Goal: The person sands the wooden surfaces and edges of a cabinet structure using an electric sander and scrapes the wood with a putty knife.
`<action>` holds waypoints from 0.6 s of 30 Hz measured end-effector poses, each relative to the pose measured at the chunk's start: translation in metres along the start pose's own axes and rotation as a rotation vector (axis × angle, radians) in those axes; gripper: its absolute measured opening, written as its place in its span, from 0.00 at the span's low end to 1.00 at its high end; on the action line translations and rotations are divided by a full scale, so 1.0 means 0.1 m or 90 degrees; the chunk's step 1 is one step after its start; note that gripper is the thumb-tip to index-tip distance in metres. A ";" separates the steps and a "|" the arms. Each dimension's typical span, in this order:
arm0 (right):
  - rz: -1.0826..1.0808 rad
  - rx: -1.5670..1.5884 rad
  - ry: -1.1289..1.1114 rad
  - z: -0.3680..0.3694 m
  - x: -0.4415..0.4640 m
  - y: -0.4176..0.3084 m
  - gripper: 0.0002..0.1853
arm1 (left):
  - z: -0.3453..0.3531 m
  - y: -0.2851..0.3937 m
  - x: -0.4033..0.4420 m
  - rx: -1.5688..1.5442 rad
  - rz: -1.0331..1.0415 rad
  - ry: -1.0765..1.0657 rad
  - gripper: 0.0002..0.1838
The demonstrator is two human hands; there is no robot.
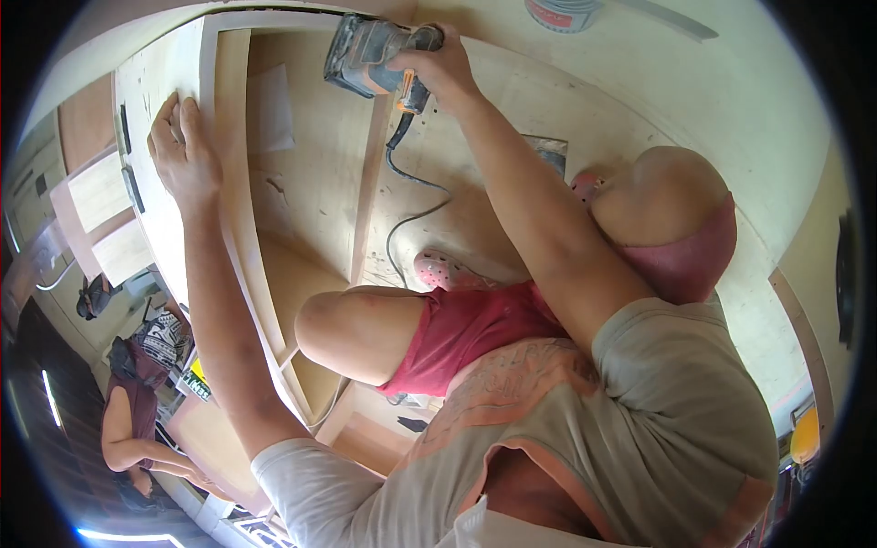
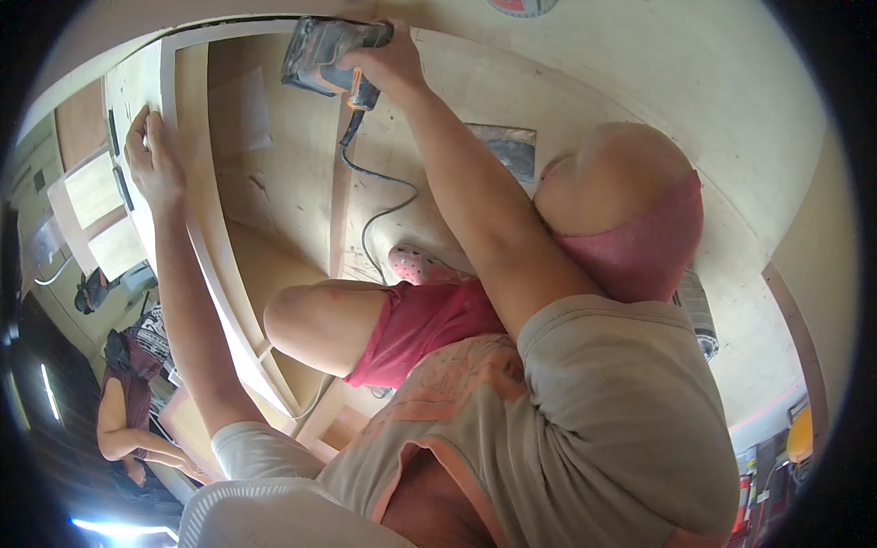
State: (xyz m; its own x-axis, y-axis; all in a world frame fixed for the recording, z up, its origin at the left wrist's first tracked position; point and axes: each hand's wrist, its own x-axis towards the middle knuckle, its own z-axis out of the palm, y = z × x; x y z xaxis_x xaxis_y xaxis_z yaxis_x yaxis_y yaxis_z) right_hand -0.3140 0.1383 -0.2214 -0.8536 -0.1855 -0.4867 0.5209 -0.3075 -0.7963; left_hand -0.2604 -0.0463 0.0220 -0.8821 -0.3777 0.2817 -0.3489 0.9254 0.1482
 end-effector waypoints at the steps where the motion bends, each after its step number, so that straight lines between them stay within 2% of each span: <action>1: -0.017 -0.001 -0.012 0.02 -0.03 -0.06 0.45 | 0.00 0.00 0.00 0.000 -0.003 0.000 0.25; 4: -0.047 -0.003 -0.026 0.06 -0.16 -0.24 0.40 | 0.00 -0.01 0.01 0.016 0.010 0.000 0.25; 7: -0.046 -0.075 -0.036 0.08 -0.24 -0.42 0.42 | 0.03 -0.05 0.02 0.013 0.022 0.012 0.25; 12: -0.057 -0.082 -0.003 0.08 -0.17 -0.33 0.43 | 0.02 -0.05 0.01 0.010 0.023 0.009 0.26; 18: -0.044 -0.071 -0.009 0.14 -0.28 -0.58 0.45 | 0.06 -0.08 0.02 0.017 0.027 0.021 0.26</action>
State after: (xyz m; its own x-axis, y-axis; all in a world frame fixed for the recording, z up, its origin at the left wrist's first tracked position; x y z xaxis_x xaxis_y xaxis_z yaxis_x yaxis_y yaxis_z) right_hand -0.3201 0.1488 -0.1563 -0.8870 -0.1811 -0.4248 0.4572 -0.2144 -0.8631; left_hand -0.2614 -0.0547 0.0163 -0.8851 -0.3389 0.3190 -0.3207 0.9408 0.1097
